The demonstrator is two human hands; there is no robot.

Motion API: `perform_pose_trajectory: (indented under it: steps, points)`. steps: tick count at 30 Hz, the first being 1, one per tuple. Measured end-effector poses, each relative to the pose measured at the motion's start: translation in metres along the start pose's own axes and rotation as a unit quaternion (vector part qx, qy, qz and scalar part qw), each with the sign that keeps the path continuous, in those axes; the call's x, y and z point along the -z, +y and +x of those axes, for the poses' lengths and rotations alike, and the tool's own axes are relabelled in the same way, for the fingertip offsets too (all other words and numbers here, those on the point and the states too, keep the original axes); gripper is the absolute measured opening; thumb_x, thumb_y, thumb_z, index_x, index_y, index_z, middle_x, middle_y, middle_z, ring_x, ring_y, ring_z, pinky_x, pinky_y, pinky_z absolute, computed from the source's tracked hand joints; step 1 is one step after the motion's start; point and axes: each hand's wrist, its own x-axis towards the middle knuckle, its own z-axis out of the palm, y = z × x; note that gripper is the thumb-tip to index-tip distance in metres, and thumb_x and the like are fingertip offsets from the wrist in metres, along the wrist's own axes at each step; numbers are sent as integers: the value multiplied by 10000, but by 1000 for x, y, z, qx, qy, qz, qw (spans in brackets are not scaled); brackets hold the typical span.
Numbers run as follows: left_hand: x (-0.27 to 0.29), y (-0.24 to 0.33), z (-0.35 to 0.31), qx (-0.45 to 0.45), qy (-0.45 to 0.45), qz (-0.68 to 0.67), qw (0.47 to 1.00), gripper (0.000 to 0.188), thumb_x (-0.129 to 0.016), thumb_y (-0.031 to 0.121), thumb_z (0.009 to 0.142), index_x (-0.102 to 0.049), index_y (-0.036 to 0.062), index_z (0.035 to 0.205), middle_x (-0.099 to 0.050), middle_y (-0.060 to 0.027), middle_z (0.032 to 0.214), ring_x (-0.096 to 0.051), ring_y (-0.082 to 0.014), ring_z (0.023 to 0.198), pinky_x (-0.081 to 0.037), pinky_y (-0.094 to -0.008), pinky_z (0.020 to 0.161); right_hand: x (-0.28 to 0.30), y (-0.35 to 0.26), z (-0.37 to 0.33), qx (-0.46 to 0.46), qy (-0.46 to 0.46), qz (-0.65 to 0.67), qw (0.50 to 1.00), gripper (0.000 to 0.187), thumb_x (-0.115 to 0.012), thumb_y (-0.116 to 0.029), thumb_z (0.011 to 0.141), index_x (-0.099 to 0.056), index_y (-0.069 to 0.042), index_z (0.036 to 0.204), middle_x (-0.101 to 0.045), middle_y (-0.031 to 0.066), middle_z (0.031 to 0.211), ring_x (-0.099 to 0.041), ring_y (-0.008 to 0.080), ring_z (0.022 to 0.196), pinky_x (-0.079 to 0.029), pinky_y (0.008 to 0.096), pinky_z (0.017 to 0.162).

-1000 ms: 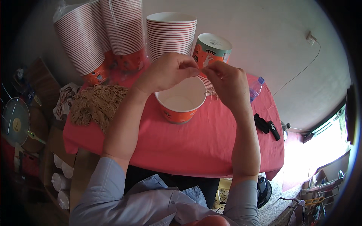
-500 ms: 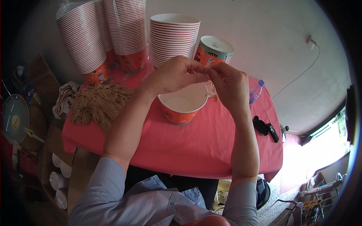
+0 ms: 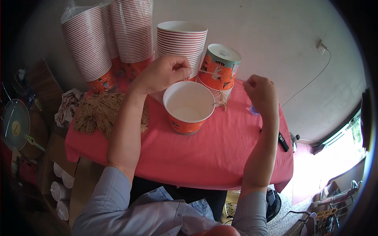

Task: Threading string handles through pre-punched holes in paper buckets for packaging.

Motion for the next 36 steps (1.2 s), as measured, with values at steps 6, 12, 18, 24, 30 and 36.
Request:
perform_pose_trajectory:
  steps: [6,12,18,24,30,36]
  points:
    - [-9,0,0,36,-58,243,968,169,-692,152,934,-722,-13,920,-721,-158,803,-680,-254,724,-539,-396,719,19,24,-8,-73,-95,-44,992,191,-762,-206,845,-764,-16,822,-726,154,726,-720,344,719,-554,471,714]
    - [-18,12,-6,7,-60,229,971,227,-721,219,978,-752,-3,1013,-756,-130,869,-695,-206,777,-538,-362,726,24,-20,-23,108,0,39,993,431,-838,-163,828,-745,-53,1235,-778,155,1154,-747,318,1048,-573,427,939]
    - [-24,35,-5,38,-115,217,969,246,-711,234,979,-765,1,1034,-763,-127,883,-714,-223,802,-554,-374,758,-2,-75,-34,217,-69,286,931,612,-872,-60,818,-681,-105,1397,-749,92,1288,-710,205,1159,-568,374,997]
    - [-20,31,-6,70,-130,140,979,239,-725,247,993,-767,17,1042,-738,-24,849,-661,-99,768,-546,-302,682,-21,-76,-29,126,-159,300,932,422,-803,-35,896,-728,-98,1306,-801,63,991,-769,173,887,-605,347,821]
    - [-16,18,-4,79,-134,83,984,240,-727,240,1022,-755,9,1081,-743,-6,895,-656,-64,817,-549,-273,719,-33,-70,-30,203,-68,251,944,195,-783,-100,915,-788,-76,1108,-784,146,905,-783,265,828,-621,382,740]
    - [-16,10,-3,46,-98,95,990,220,-723,189,1023,-742,-17,1101,-756,-30,926,-664,-77,853,-551,-274,774,-36,-66,-28,181,-75,205,959,187,-790,-112,909,-788,-68,1090,-783,142,901,-775,292,817,-617,396,745]
